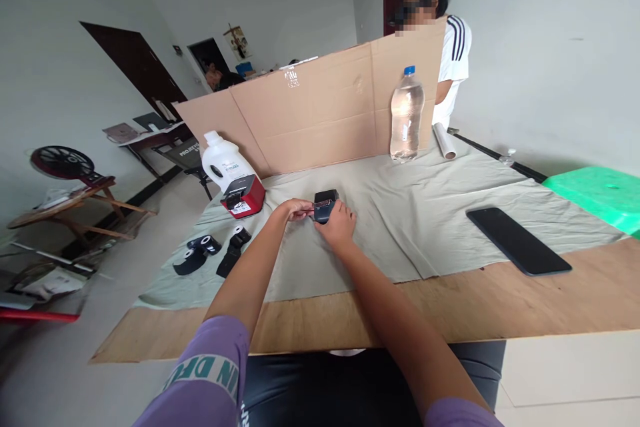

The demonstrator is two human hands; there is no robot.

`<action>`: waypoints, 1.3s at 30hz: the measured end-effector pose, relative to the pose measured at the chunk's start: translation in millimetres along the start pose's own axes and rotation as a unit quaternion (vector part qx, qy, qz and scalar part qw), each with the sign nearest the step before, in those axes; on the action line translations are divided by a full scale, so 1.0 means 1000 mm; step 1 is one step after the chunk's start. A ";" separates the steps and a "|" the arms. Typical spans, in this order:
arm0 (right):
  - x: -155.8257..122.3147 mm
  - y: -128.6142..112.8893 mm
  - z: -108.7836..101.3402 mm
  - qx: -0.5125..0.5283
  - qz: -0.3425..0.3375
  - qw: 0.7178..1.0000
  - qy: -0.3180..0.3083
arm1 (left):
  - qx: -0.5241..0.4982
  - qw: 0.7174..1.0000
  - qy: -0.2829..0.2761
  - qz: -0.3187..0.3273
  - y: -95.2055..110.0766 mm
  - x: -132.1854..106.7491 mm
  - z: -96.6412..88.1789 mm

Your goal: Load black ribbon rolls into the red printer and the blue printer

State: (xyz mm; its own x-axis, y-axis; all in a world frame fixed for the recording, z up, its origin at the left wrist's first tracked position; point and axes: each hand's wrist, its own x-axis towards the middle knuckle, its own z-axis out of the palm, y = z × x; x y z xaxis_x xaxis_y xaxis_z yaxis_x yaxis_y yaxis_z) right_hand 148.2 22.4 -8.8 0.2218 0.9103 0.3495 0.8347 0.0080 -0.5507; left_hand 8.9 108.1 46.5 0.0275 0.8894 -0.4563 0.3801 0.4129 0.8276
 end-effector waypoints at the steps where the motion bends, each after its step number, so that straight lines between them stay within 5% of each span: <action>1: 0.000 0.000 0.000 0.000 0.000 1.000 0.001 | 0.003 1.000 0.000 -0.008 0.001 0.000 0.000; 13: 0.001 0.000 -0.001 -0.004 -0.004 1.000 0.006 | 0.009 0.999 0.041 0.009 -0.005 0.001 0.002; 20: 0.001 0.002 0.001 -0.016 -0.010 1.000 0.005 | -0.012 0.977 0.152 0.148 -0.041 -0.007 0.029; 24: 0.001 0.003 0.002 -0.022 -0.015 1.000 0.005 | -0.012 0.953 0.161 0.257 -0.054 0.000 0.035; 27: 0.000 0.001 0.001 -0.035 -0.020 0.999 -0.004 | -0.014 0.946 0.150 0.288 -0.050 0.008 0.033; 34: -0.001 0.004 -0.007 -0.147 -0.118 0.982 -0.034 | 0.023 0.963 0.115 0.244 -0.023 0.023 0.017; 39: 0.001 0.008 -0.008 -0.159 -0.125 0.978 -0.044 | 0.161 0.933 0.136 0.293 -0.003 0.024 0.001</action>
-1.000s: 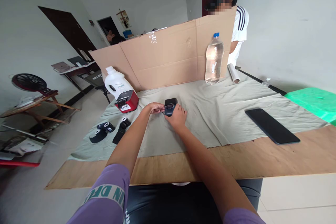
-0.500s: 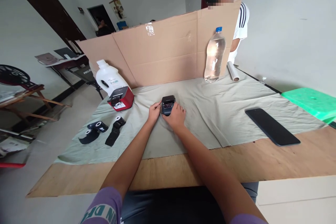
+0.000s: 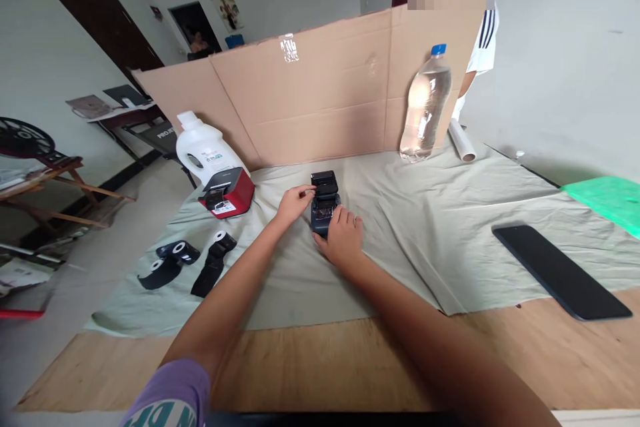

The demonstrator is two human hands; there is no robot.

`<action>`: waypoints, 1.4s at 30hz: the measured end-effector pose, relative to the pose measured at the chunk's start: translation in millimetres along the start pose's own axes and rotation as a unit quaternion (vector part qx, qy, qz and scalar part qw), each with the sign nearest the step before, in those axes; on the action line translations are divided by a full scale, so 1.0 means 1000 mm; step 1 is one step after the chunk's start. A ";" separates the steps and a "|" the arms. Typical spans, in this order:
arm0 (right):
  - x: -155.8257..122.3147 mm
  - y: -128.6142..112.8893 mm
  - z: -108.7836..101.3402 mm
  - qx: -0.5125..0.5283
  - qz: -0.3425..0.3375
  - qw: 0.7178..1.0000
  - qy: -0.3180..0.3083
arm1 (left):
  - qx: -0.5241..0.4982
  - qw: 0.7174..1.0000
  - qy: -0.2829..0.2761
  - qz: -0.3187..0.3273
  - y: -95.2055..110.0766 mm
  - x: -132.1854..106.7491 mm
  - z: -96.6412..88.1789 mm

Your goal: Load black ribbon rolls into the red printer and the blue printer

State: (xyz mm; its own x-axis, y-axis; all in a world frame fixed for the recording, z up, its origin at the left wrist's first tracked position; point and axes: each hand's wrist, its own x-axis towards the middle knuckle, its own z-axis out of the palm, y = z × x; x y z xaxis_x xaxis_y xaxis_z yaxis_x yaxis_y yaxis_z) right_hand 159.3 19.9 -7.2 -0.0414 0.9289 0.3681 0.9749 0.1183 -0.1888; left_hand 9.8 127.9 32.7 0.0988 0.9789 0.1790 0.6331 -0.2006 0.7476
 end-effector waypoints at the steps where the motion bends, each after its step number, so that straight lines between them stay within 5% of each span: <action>1: 0.000 0.000 0.001 0.002 0.003 1.000 -0.001 | 0.030 0.999 -0.031 0.018 0.004 0.004 -0.002; 6: 0.001 0.003 0.005 0.022 0.010 1.000 -0.004 | 0.130 0.971 -0.201 0.008 0.032 0.036 0.005; 9: 0.002 0.005 0.006 0.038 0.010 0.999 -0.006 | 0.170 0.964 -0.204 -0.023 0.047 0.047 0.011; 13: 0.003 0.006 0.004 0.034 0.007 0.999 -0.002 | 0.170 0.975 -0.140 0.035 0.052 0.031 -0.008; 19: 0.002 0.007 0.003 0.012 -0.008 1.000 0.013 | 0.038 0.994 0.034 0.097 0.019 -0.036 -0.082; 27: 0.001 0.008 0.004 0.002 -0.012 1.000 0.018 | 0.229 0.964 0.118 -0.065 -0.030 -0.112 -0.214; 30: 0.002 0.007 0.002 0.006 -0.015 1.000 0.015 | 0.294 0.942 0.099 -0.130 -0.050 -0.131 -0.242; 33: 0.001 0.007 0.001 0.009 -0.015 1.000 0.014 | 0.328 0.932 0.053 -0.143 -0.076 -0.142 -0.238; 37: 0.001 0.007 0.001 0.017 -0.010 1.000 0.007 | 0.390 0.907 0.034 -0.156 -0.101 -0.150 -0.206; 42: 0.001 0.008 0.001 0.020 -0.012 1.000 0.010 | 0.419 0.892 0.074 -0.156 -0.103 -0.150 -0.193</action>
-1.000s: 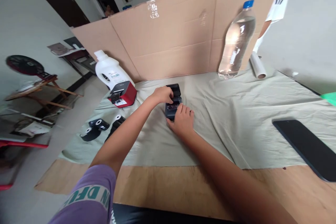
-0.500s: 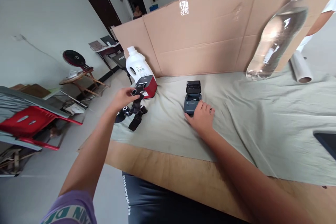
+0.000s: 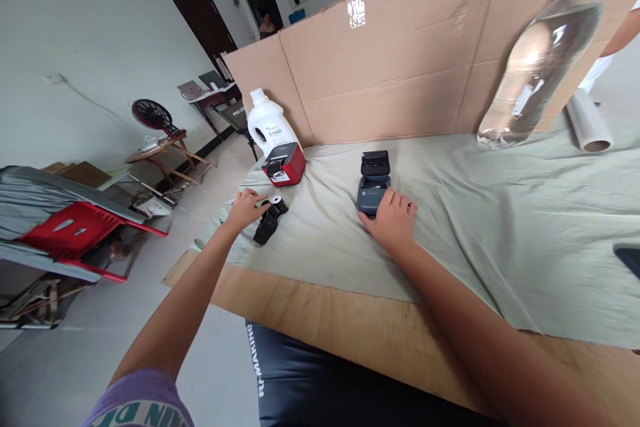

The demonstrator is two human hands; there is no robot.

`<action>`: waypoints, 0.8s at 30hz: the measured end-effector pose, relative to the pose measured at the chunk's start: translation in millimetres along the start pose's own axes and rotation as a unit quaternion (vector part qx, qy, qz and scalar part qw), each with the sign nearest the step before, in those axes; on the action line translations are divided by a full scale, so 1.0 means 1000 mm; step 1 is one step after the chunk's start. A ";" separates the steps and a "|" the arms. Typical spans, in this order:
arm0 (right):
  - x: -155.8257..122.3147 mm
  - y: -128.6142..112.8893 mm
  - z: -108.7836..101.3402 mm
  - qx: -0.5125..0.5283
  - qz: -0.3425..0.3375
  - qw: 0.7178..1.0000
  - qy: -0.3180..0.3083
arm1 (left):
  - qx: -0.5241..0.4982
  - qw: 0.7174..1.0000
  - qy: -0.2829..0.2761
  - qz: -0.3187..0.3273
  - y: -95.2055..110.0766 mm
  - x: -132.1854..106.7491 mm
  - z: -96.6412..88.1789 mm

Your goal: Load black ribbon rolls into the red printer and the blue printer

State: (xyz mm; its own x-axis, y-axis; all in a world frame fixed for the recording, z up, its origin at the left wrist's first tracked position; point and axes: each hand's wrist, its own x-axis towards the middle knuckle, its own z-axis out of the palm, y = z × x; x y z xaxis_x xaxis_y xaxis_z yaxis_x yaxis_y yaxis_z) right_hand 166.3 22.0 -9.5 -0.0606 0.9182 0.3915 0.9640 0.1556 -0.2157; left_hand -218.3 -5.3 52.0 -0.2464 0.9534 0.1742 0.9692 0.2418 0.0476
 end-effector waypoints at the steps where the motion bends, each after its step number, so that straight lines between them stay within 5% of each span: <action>1: 0.000 0.000 0.000 -0.001 0.000 1.000 0.002 | -0.016 1.000 0.011 -0.002 0.002 0.001 -0.003; 8: -0.001 0.002 0.004 -0.004 -0.009 1.000 0.006 | -0.034 0.998 -0.026 0.036 0.026 0.007 -0.015; 11: -0.002 0.002 0.007 0.012 -0.006 1.000 0.010 | -0.091 0.995 0.030 0.039 0.037 0.006 -0.019; 13: 0.001 0.001 0.004 0.045 0.006 0.998 0.032 | -0.219 0.974 0.055 0.028 0.052 0.005 -0.024; 18: 0.026 0.003 -0.036 0.202 -0.070 0.973 0.088 | -0.580 0.813 -0.058 -0.006 0.133 -0.001 -0.023; 24: 0.066 0.016 -0.092 0.284 -0.188 0.935 -0.099 | -0.728 0.672 -0.137 0.022 0.229 -0.006 0.001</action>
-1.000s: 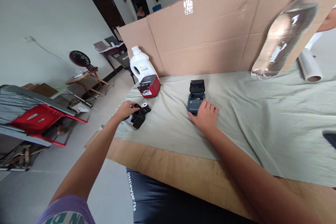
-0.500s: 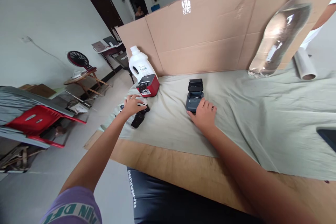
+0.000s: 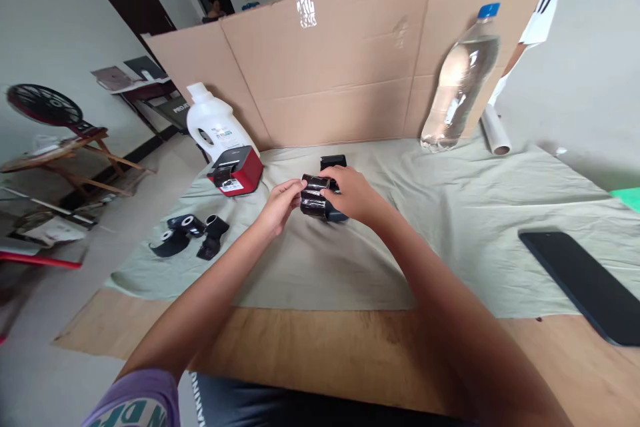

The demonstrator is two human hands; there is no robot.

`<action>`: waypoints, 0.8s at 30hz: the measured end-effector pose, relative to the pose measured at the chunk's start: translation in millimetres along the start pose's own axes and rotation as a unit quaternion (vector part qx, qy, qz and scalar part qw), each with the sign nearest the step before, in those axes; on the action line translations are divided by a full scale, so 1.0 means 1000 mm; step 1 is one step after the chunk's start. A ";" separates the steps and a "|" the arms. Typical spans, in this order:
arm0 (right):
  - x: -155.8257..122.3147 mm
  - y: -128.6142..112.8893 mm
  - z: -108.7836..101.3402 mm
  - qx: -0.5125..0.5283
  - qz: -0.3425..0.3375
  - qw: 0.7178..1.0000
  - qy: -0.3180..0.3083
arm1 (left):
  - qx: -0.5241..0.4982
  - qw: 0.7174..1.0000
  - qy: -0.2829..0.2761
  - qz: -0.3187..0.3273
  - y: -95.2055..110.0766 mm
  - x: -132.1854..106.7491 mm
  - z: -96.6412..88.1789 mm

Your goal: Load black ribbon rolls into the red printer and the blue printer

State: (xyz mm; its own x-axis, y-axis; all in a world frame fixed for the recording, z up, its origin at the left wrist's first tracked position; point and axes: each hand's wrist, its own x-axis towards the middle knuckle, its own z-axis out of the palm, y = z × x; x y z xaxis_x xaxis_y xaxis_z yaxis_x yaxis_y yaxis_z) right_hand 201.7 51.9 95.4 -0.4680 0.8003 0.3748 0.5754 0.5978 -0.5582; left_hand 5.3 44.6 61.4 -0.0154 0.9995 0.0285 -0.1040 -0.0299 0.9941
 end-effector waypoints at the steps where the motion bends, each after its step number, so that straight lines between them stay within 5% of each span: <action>1: 0.005 0.003 -0.005 -0.020 0.007 1.000 -0.017 | -0.019 1.000 -0.002 -0.001 -0.006 0.003 0.008; 6: 0.035 0.038 -0.003 -0.142 0.081 0.985 -0.049 | -0.011 0.999 -0.019 -0.024 -0.034 -0.001 0.026; 13: 0.055 0.062 0.023 -0.198 0.138 0.963 -0.117 | 0.009 1.000 -0.004 -0.013 -0.061 -0.026 0.023; 21: 0.049 0.058 0.038 -0.261 0.145 0.949 -0.102 | -0.002 0.999 -0.005 -0.042 -0.069 -0.022 0.022; 24: 0.051 0.061 0.038 -0.237 0.155 0.958 -0.036 | -0.004 0.999 -0.010 -0.035 -0.073 -0.022 0.022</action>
State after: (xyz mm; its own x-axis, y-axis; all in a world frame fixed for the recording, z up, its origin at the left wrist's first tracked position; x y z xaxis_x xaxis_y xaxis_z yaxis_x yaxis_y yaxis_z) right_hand 187.5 127.9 52.1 -0.2602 0.9481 0.1825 0.9263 0.2984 -0.2299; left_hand 35.3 25.0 -9.5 0.0117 0.9992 -0.0386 -0.1116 0.0396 0.9930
